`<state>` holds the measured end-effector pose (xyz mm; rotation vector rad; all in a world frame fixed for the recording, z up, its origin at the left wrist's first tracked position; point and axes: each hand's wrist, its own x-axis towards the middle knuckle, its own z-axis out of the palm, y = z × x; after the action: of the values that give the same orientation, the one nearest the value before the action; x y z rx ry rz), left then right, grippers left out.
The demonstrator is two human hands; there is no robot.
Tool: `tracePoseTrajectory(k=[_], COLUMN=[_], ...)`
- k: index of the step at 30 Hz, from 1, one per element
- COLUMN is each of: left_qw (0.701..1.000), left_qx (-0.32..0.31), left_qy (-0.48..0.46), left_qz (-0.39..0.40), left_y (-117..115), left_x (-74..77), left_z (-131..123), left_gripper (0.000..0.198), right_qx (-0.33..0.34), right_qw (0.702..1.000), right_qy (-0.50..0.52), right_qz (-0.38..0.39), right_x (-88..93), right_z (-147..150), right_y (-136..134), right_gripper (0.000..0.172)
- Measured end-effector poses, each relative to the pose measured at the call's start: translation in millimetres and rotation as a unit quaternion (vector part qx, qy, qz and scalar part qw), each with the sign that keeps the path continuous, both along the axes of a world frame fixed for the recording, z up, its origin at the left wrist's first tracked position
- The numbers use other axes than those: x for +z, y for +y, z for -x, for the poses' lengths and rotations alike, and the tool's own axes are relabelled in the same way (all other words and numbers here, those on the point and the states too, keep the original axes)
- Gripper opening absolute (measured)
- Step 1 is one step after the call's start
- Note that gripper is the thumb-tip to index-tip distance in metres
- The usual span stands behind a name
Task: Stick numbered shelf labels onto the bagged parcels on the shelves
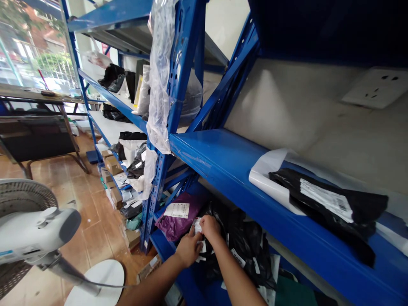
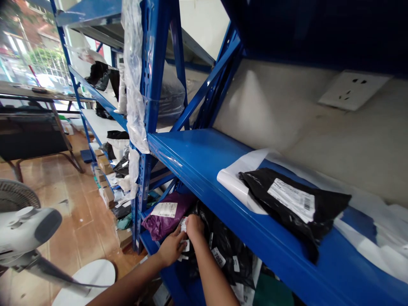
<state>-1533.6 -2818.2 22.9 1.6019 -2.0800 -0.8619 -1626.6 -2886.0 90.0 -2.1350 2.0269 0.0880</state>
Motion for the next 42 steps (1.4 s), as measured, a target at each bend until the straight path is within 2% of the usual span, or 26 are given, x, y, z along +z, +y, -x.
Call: tracePoseTrajectory(k=[7, 12, 16, 22, 31, 36, 42], left_qw=[1.000, 0.998, 0.996, 0.997, 0.997, 0.997, 0.997], left_qx=[-0.005, -0.053, -0.084, -0.056, -0.056, -0.044, -0.030], left_qy=[-0.005, -0.016, -0.024, -0.026, -0.004, 0.006, 0.030], left_qz=[0.019, 0.024, 0.030, 0.036, 0.059, 0.071, 0.063], left_y=[1, -7, -11, -5, -1, 1, 3], left_x=[5.6, 11.0, 12.4, 4.4, -2.5, -7.8, -7.5], left_z=[0, -9, -13, -7, -3, -1, -1], left_gripper=[0.029, 0.036, 0.032, 0.037, 0.041, 0.030, 0.027], right_qx=[0.001, 0.001, -0.002, -0.013, -0.042, -0.058, -0.063], right_qw=[1.000, 0.999, 0.999, 0.999, 0.999, 0.998, 0.998], right_qy=[0.023, 0.042, 0.041, 0.029, 0.026, 0.018, 0.011], right_qz=[0.015, 0.031, 0.027, 0.017, 0.017, 0.014, 0.026], right_x=[1.6, 0.3, -0.3, -2.3, -4.3, -3.9, -3.6], right_z=[-1, -4, -3, 0, -4, -3, -5], right_y=[0, 4, 3, -3, -4, -6, -3], right_gripper=[0.025, 0.027, 0.023, 0.016, 0.022, 0.023, 0.024])
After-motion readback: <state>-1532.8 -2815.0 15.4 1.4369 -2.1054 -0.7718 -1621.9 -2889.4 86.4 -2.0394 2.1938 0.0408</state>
